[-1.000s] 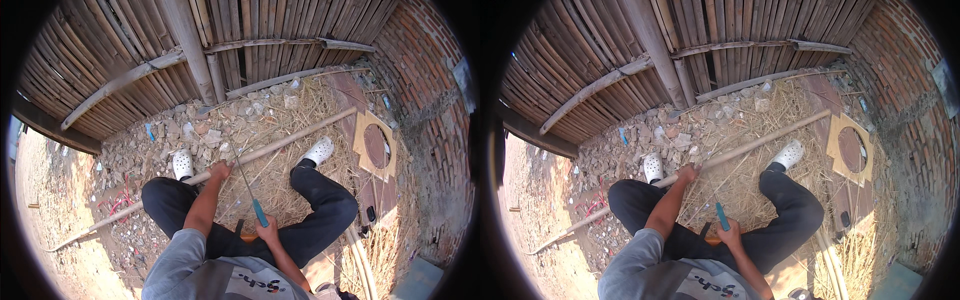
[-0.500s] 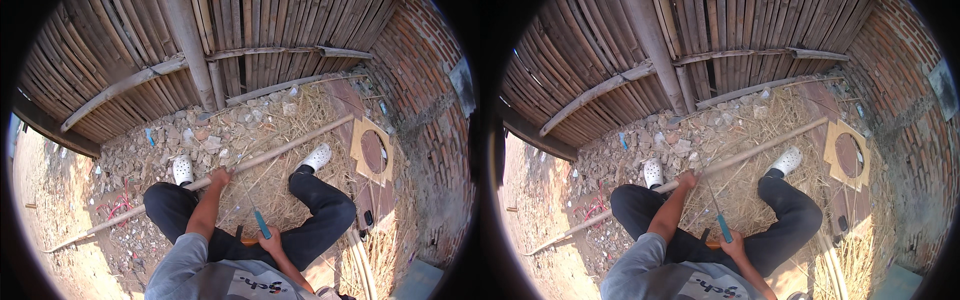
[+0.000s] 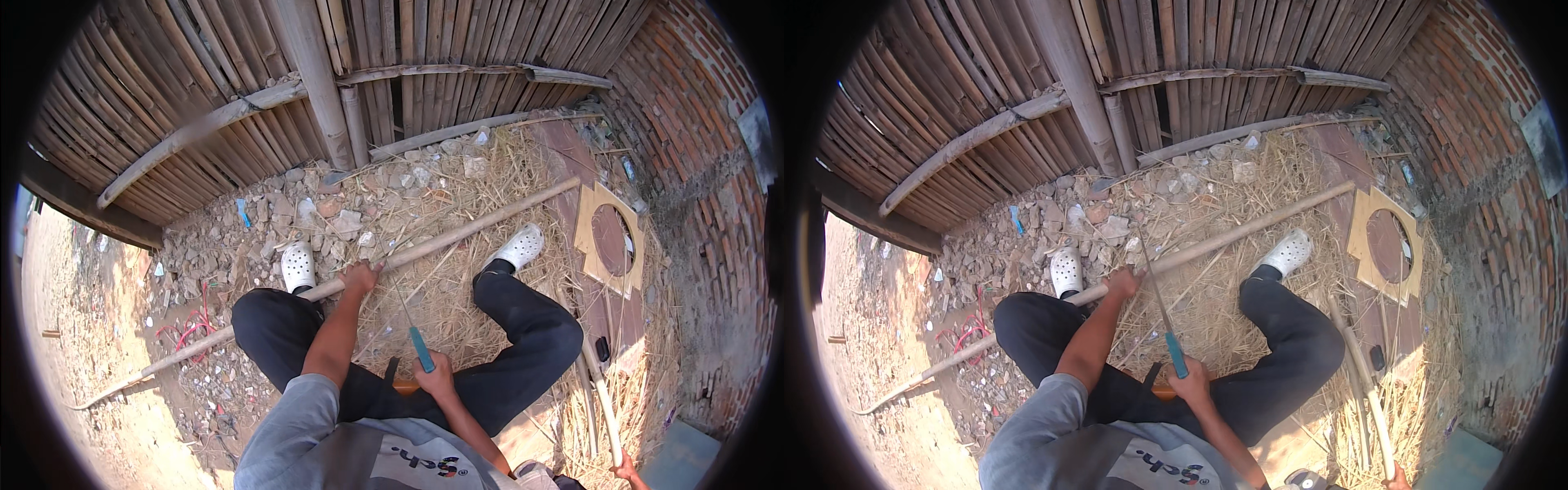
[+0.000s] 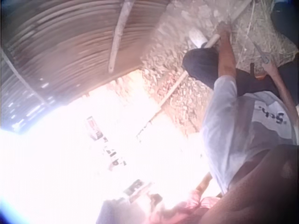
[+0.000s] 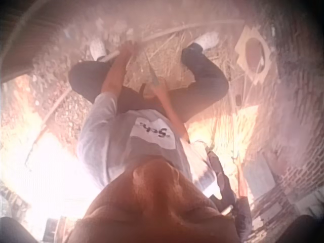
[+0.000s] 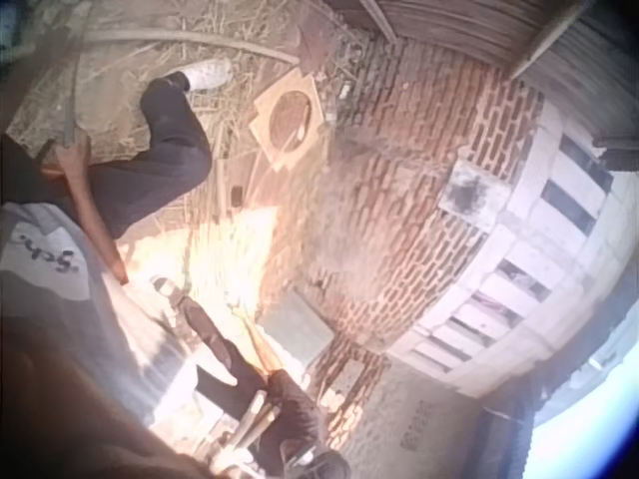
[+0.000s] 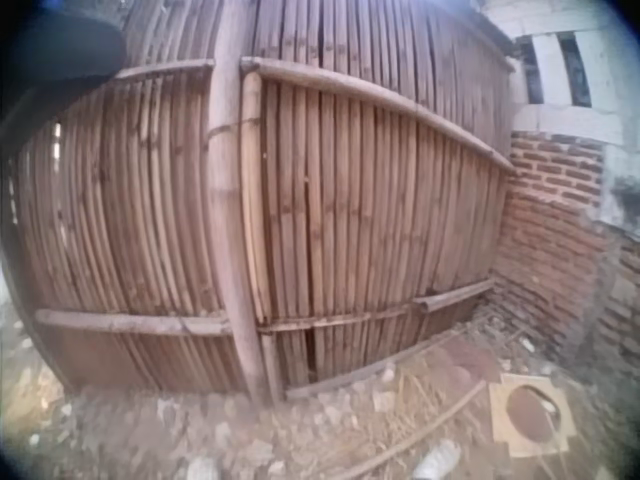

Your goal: The person sits on a small stool and uses a hand saw to cut a long bamboo pole that is held between their legs. They repeatedly saw back and forth, repositioning the pole as needed, and eventually separate a segment of the bamboo.

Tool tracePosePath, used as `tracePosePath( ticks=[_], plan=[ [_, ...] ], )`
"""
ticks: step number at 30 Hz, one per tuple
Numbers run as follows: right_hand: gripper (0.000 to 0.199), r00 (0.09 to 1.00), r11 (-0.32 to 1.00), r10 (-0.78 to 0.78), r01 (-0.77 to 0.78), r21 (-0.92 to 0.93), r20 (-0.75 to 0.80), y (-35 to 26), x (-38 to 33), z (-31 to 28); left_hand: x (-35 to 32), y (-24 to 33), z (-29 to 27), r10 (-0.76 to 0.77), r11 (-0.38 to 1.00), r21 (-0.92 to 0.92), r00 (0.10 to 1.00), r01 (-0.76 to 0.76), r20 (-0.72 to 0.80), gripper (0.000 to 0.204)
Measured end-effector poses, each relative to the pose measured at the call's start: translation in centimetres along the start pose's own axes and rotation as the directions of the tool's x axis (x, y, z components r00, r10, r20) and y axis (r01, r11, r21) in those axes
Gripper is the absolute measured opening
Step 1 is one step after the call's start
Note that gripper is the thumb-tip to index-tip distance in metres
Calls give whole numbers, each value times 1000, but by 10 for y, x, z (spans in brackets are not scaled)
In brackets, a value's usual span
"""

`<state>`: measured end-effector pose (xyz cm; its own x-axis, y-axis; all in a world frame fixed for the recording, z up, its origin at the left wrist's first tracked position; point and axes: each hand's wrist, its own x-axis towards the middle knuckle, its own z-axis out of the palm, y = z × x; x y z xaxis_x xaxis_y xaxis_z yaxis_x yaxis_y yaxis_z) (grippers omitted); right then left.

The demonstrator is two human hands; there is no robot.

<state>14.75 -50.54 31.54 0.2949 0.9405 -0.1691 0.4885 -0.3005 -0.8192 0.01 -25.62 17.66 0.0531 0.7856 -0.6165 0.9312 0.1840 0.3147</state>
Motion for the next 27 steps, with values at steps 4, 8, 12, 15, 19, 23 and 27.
tracePosePath(
  ticks=[4,8,12,15,19,23,27],
  plan=[
    [18,1000,1000,14,-14,-11,27,-7,17,-4,7,7,-3,-8,1000,4,1000,8,18,78],
    [18,998,999,46,-46,-10,39,-7,-5,-35,0,29,-14,-4,1000,2,1000,4,3,77],
    [16,1000,1000,21,-22,15,14,9,17,-32,20,37,-11,-10,1000,11,1000,10,-15,77],
    [16,999,1000,22,-23,20,31,19,37,-33,16,49,-4,-20,1000,14,1000,20,11,76],
    [18,988,993,117,-118,4,98,12,19,-59,16,60,-6,-8,1000,9,999,7,37,77],
    [17,982,989,151,-151,-8,111,-3,24,-67,18,64,-17,4,1000,4,1000,-4,9,78],
    [16,992,995,99,-101,11,82,18,44,-53,18,66,-15,7,1000,12,1000,-8,14,79]
  ],
)
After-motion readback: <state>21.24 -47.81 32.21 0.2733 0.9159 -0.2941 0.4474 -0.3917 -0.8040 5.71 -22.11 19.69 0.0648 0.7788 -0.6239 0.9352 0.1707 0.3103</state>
